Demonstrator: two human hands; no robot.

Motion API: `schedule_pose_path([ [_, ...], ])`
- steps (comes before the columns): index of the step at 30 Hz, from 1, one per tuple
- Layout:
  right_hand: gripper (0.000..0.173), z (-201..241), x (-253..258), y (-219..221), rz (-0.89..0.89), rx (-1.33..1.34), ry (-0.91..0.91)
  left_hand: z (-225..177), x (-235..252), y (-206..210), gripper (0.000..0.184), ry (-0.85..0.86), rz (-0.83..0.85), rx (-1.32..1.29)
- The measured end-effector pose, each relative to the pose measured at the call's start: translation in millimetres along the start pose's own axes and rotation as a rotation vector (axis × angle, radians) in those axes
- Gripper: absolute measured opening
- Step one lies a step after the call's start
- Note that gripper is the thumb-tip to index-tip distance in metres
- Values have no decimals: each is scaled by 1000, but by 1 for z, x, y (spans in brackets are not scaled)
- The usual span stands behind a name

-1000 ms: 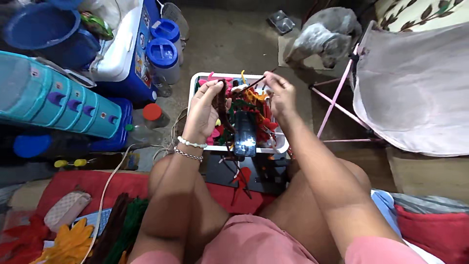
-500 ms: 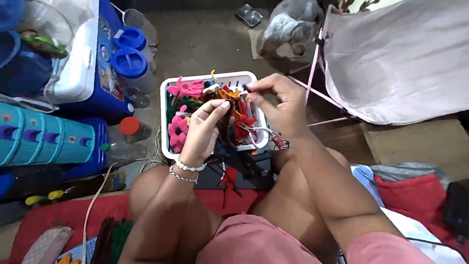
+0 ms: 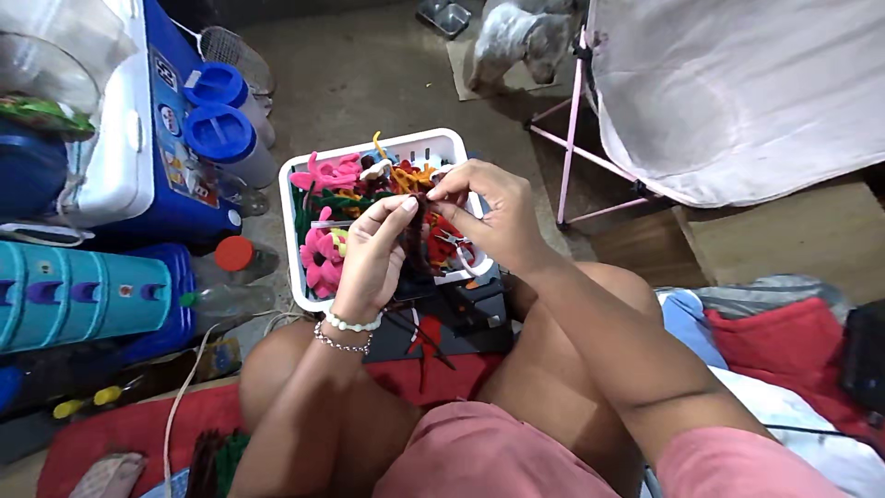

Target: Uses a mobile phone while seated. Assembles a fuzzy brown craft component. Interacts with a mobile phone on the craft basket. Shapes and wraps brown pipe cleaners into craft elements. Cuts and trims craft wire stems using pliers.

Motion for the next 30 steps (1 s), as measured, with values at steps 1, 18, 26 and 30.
schedule_pose_path([
  [1,9,0,0,1,7,18,8,0,0,0,16,3,0,-5],
  [18,12,22,-6,5,-56,-197,-142,-5,-4,-3,12,124,-9,158],
  [26,11,26,-8,5,-78,-260,-191,-3,-5,-3,12,107,-8,138],
  [30,9,20,-6,2,-79,-153,-77,-1,-5,0,11,137,26,163],
])
Point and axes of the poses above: each hand's wrist, its own x-axis towards the middle knuckle, its own y-axis out of the palm, z = x × y, the point moved 9 cm from there along x, towards the middle knuckle, and after that the axes turned 14 degrees about -x, right-handed, at the moved point
